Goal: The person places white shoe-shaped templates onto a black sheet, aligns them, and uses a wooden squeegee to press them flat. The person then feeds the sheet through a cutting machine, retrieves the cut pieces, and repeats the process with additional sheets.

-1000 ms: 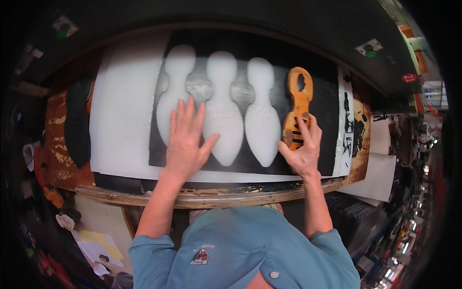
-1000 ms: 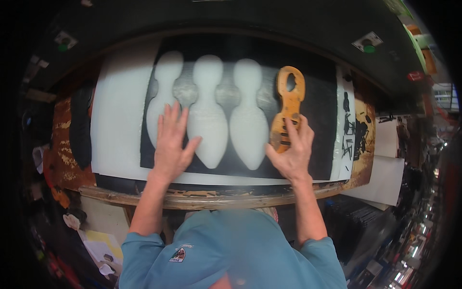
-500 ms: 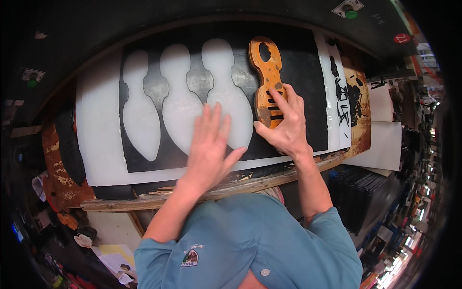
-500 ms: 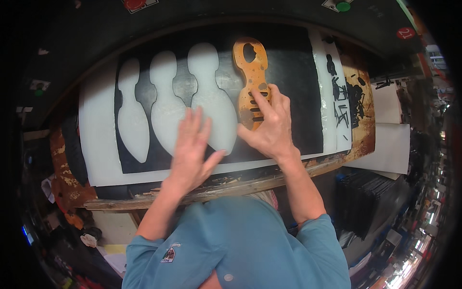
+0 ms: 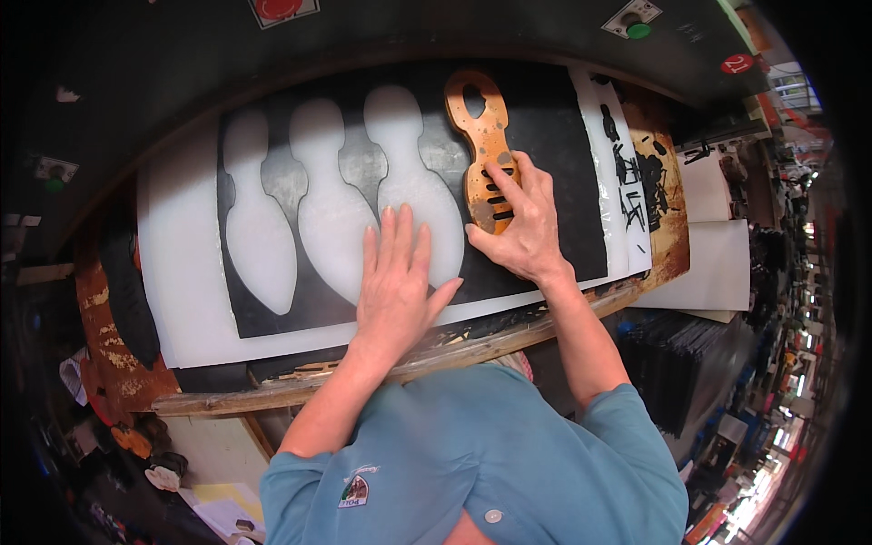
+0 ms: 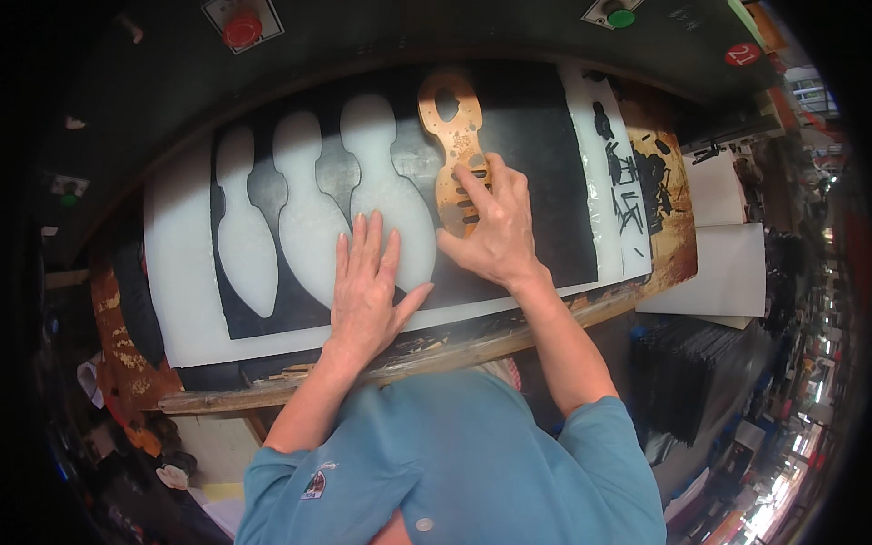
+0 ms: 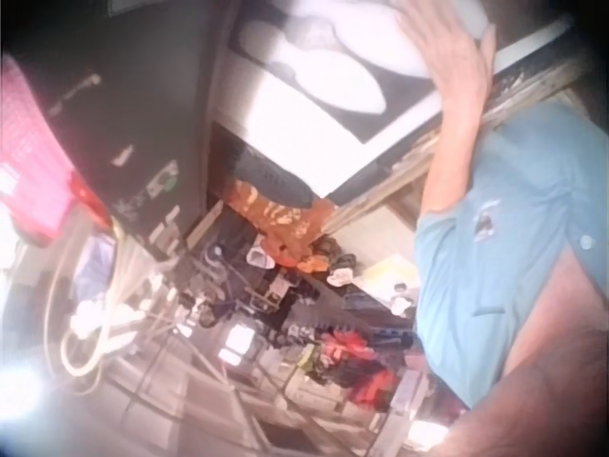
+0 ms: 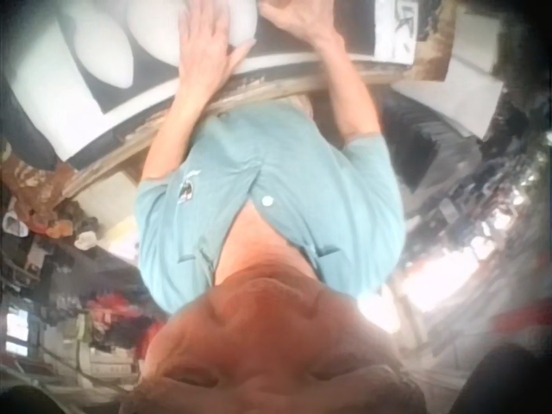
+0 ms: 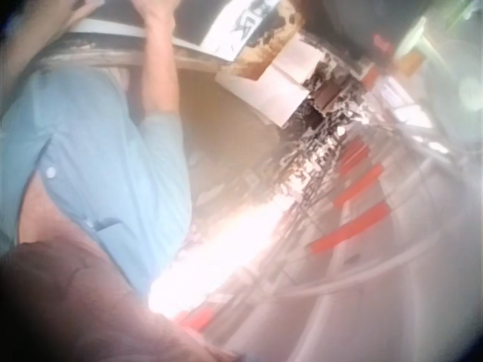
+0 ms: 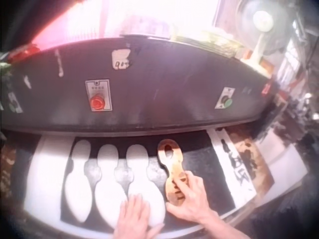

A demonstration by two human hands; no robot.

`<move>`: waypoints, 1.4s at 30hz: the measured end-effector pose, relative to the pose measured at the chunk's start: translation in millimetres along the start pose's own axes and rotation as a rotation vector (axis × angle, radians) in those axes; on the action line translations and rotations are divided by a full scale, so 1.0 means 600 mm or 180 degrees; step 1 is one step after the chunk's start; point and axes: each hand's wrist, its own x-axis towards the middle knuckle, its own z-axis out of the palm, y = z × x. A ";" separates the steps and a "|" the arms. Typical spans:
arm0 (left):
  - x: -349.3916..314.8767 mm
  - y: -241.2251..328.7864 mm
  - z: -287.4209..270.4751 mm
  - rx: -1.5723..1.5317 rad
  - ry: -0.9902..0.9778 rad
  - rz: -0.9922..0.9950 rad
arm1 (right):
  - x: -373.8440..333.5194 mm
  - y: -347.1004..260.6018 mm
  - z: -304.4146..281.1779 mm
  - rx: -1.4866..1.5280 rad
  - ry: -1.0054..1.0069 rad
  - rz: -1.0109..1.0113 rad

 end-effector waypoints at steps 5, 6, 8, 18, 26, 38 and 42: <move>-0.016 -0.001 0.001 -0.0050 0.0154 0.0031 | -0.035 0.006 -0.021 0.0074 -0.0081 0.0117; -0.020 0.000 0.001 -0.0097 0.0197 0.0027 | -0.046 0.005 -0.021 0.0194 -0.0003 0.0120; -0.026 0.004 0.005 0.0012 0.0196 0.0075 | -0.062 0.004 -0.015 0.0451 0.0053 0.0371; -0.110 0.054 0.004 -0.0830 0.0825 0.0291 | -0.081 0.017 0.021 0.0307 0.0611 0.0009; -0.197 0.094 0.075 0.0013 0.1030 0.0424 | -0.080 0.022 0.018 0.0640 0.0769 -0.0291; -0.201 0.073 0.080 0.0237 0.1503 0.0162 | -0.042 0.148 -0.265 0.1399 0.2238 -0.0270; -0.179 0.091 0.074 0.0239 0.1637 0.0109 | -0.169 0.185 -0.223 0.1920 0.2063 -0.0037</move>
